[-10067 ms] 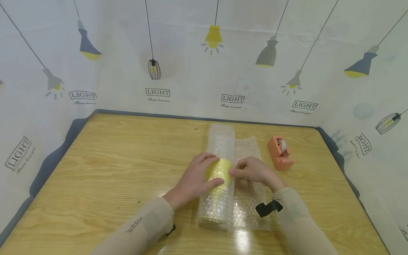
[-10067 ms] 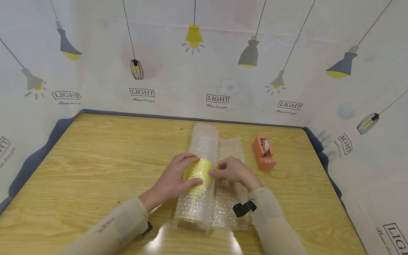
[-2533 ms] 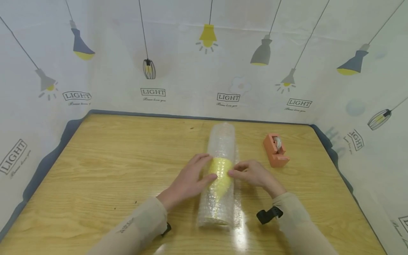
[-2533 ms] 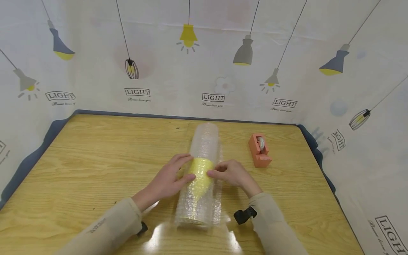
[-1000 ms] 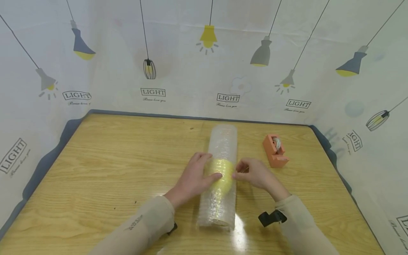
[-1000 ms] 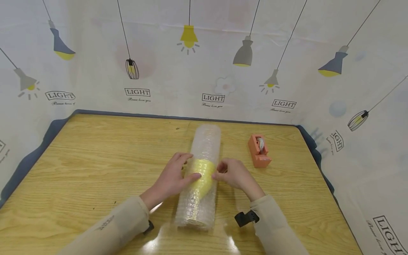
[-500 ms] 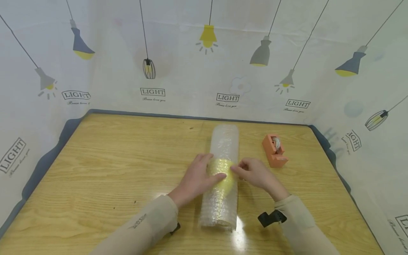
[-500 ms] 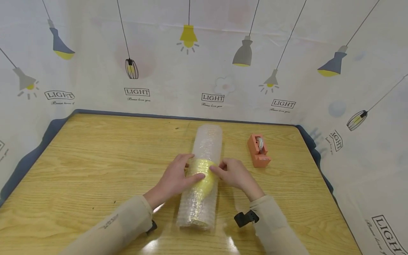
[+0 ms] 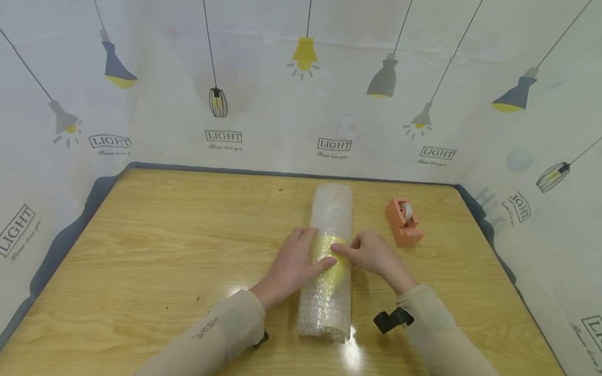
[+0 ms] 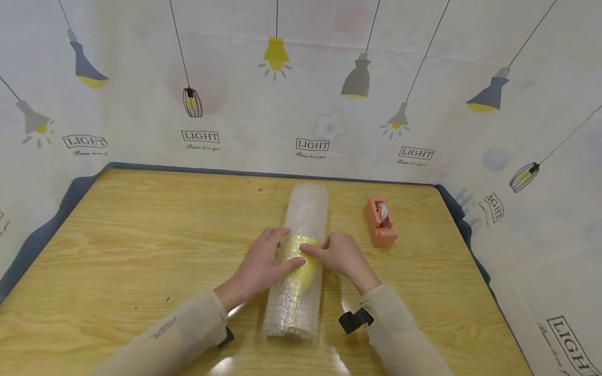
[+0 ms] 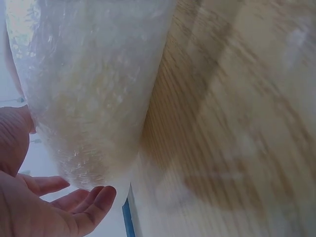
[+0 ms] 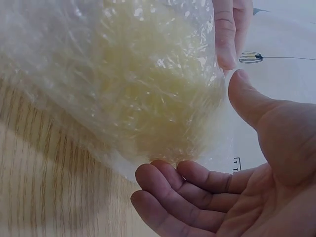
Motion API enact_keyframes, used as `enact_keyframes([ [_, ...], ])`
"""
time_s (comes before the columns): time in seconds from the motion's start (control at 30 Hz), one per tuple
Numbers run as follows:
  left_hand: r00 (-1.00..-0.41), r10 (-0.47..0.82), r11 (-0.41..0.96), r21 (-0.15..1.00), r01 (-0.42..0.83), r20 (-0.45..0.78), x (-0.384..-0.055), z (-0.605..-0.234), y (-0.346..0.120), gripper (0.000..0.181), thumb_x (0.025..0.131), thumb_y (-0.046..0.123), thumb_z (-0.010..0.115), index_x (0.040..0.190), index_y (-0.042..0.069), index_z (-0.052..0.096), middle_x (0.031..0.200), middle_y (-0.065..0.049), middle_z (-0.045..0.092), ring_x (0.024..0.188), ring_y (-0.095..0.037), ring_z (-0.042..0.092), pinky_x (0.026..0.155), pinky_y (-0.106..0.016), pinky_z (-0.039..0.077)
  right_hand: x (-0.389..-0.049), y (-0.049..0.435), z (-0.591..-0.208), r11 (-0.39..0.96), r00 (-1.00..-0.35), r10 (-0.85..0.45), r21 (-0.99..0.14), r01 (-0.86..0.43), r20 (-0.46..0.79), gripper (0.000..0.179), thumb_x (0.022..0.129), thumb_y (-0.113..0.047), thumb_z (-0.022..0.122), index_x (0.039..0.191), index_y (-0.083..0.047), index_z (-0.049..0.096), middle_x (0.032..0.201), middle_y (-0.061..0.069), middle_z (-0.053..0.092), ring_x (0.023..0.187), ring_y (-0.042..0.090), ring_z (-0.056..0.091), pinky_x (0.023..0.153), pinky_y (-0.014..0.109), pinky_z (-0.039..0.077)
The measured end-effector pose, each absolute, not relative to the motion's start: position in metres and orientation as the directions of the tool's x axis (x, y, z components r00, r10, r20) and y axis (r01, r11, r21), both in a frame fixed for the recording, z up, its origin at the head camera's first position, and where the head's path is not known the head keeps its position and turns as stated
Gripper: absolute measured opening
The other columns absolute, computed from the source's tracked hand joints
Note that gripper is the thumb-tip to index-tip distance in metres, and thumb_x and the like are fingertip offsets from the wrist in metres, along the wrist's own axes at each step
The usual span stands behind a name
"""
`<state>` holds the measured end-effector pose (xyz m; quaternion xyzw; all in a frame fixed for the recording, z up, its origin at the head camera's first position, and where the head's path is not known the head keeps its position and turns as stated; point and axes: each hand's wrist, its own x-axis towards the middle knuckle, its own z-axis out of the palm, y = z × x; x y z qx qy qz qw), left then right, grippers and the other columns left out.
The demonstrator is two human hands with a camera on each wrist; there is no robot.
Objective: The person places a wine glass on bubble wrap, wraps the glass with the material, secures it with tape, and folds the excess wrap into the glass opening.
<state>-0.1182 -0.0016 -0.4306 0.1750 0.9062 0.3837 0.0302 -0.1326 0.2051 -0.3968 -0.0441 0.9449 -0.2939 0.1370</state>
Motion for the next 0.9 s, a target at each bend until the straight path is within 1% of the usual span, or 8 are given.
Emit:
enact_keyframes([
  [0.1,-0.933,0.350,0.639,0.706,0.306,0.087,-0.117,-0.431,-0.003,0.082,0.094,0.047,0.074,0.154,0.001,0.043,0.148,-0.019,0.049,0.134,-0.036,0.052,0.113,-0.050,0.046,-0.133,0.203,-0.397,0.822,-0.957,-0.159,-0.570,0.009,-0.243,0.054,0.093,-0.058,0.069,0.073,-0.007,0.064,0.068,0.004,0.063,0.059,0.014,0.048,0.052,0.026,0.037],
  [0.17,-0.932,0.352,0.634,0.711,0.303,0.083,-0.116,-0.430,-0.005,0.081,0.094,0.047,0.074,0.154,0.002,0.043,0.149,-0.019,0.048,0.135,-0.036,0.051,0.113,-0.051,0.046,-0.133,0.201,-0.397,0.819,-0.957,-0.155,-0.574,0.016,-0.247,0.054,0.093,-0.058,0.069,0.075,-0.007,0.065,0.070,0.004,0.063,0.061,0.015,0.050,0.052,0.026,0.039],
  [0.3,-0.935,0.351,0.627,0.726,0.283,0.061,-0.116,-0.430,-0.009,0.082,0.093,0.048,0.075,0.155,0.005,0.042,0.150,-0.017,0.048,0.136,-0.036,0.049,0.113,-0.052,0.046,-0.134,0.199,-0.397,0.819,-0.958,-0.154,-0.573,0.014,-0.242,0.053,0.092,-0.057,0.071,0.080,-0.006,0.067,0.075,0.005,0.067,0.065,0.016,0.055,0.054,0.027,0.042],
  [0.43,-0.935,0.352,0.621,0.736,0.268,0.043,-0.117,-0.430,-0.014,0.083,0.091,0.049,0.077,0.155,0.009,0.043,0.151,-0.012,0.048,0.137,-0.033,0.049,0.113,-0.051,0.046,-0.135,0.198,-0.398,0.820,-0.960,-0.151,-0.572,0.013,-0.237,0.052,0.092,-0.055,0.071,0.083,-0.004,0.068,0.078,0.006,0.068,0.069,0.018,0.058,0.056,0.028,0.045],
  [0.57,-0.924,0.379,0.609,0.737,0.292,0.053,-0.119,-0.430,-0.020,0.085,0.090,0.050,0.077,0.156,0.010,0.043,0.152,-0.010,0.048,0.138,-0.031,0.049,0.114,-0.051,0.044,-0.137,0.198,-0.400,0.814,-0.957,-0.165,-0.580,0.005,-0.239,0.052,0.094,-0.054,0.070,0.086,-0.003,0.070,0.081,0.007,0.069,0.071,0.018,0.059,0.058,0.028,0.047],
  [0.73,-0.901,0.429,0.587,0.736,0.338,0.071,-0.120,-0.427,-0.031,0.086,0.090,0.050,0.077,0.157,0.010,0.042,0.155,-0.013,0.046,0.141,-0.035,0.046,0.116,-0.055,0.041,-0.139,0.199,-0.405,0.778,-0.947,-0.196,-0.628,0.009,-0.255,0.050,0.096,-0.050,0.069,0.093,0.000,0.073,0.087,0.012,0.073,0.076,0.020,0.066,0.062,0.030,0.052],
  [0.9,-0.887,0.457,0.589,0.729,0.350,0.057,-0.122,-0.425,-0.040,0.086,0.090,0.048,0.078,0.158,0.012,0.041,0.161,-0.011,0.042,0.146,-0.035,0.041,0.118,-0.057,0.037,-0.139,0.198,-0.408,0.731,-0.938,-0.211,-0.681,0.036,-0.276,0.049,0.099,-0.045,0.067,0.100,0.003,0.072,0.092,0.014,0.074,0.083,0.025,0.071,0.068,0.033,0.057],
])
